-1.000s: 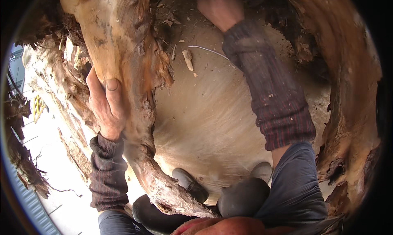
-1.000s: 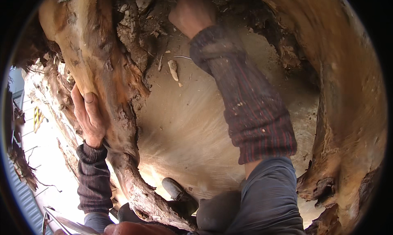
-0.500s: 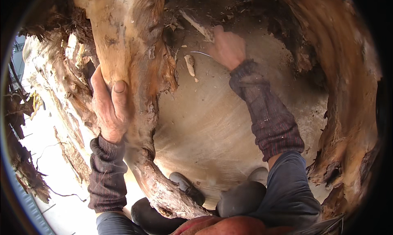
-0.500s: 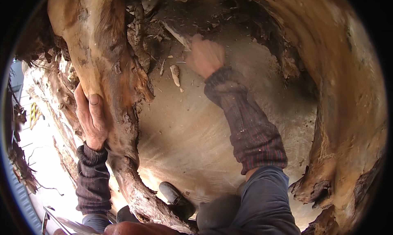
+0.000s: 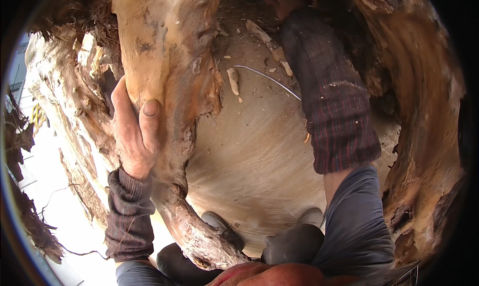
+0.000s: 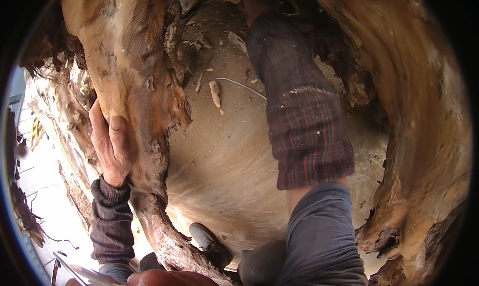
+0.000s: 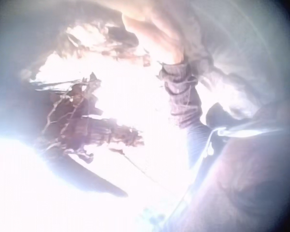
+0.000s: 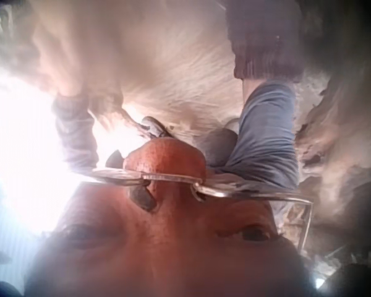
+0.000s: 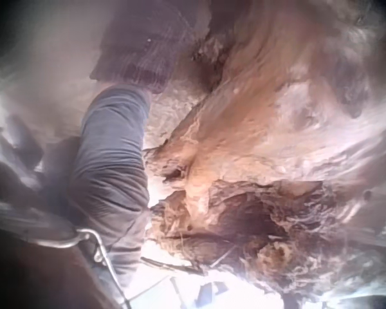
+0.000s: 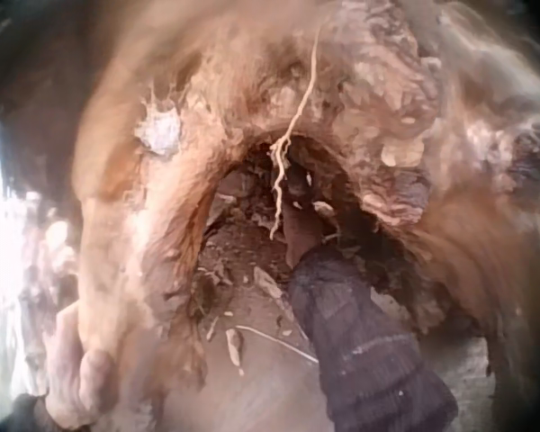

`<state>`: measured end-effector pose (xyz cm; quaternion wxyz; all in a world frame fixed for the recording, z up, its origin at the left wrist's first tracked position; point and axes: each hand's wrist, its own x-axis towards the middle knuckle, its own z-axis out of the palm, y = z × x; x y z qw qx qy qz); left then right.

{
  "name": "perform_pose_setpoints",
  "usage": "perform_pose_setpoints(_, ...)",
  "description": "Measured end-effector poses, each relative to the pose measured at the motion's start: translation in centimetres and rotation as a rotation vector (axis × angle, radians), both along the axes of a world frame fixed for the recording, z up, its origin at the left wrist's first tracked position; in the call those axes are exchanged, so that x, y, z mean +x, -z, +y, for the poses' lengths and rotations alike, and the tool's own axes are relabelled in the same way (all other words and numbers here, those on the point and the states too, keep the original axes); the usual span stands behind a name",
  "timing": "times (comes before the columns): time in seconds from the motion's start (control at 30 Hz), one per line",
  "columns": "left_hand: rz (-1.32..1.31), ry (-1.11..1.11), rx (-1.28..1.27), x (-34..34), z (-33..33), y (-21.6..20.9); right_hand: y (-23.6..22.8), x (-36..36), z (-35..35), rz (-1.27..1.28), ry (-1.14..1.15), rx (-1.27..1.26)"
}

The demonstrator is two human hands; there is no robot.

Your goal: The person uses a thin metal tool to scrape and carve the surface of a large, hollowed piece of driftwood. They work on the exterior and interior surfaces, removing bark and shaping the wood.

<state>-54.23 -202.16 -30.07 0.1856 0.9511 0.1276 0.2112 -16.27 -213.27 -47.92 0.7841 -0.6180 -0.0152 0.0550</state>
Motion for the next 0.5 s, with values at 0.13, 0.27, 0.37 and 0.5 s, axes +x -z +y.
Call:
perform_pose_setpoints(0.13,0.012,-0.026,-0.025,-0.4,-0.2,-0.2,-4.7,-4.3,-0.5,-0.152,0.086,-0.077)
perform_pose_setpoints(0.27,-0.013,0.007,-0.011,0.0,-0.1,0.2,-3.5,-4.0,-1.9,-0.277,0.121,-0.164)
perform_pose_setpoints(0.37,-0.005,-0.002,-0.02,0.0,-0.2,0.3,-2.9,-3.6,-2.2,-0.373,0.129,-0.239)
perform_pose_setpoints(0.5,0.005,-0.041,-0.059,-0.8,0.0,0.4,-1.0,-2.5,-1.0,-0.531,0.122,-0.39)
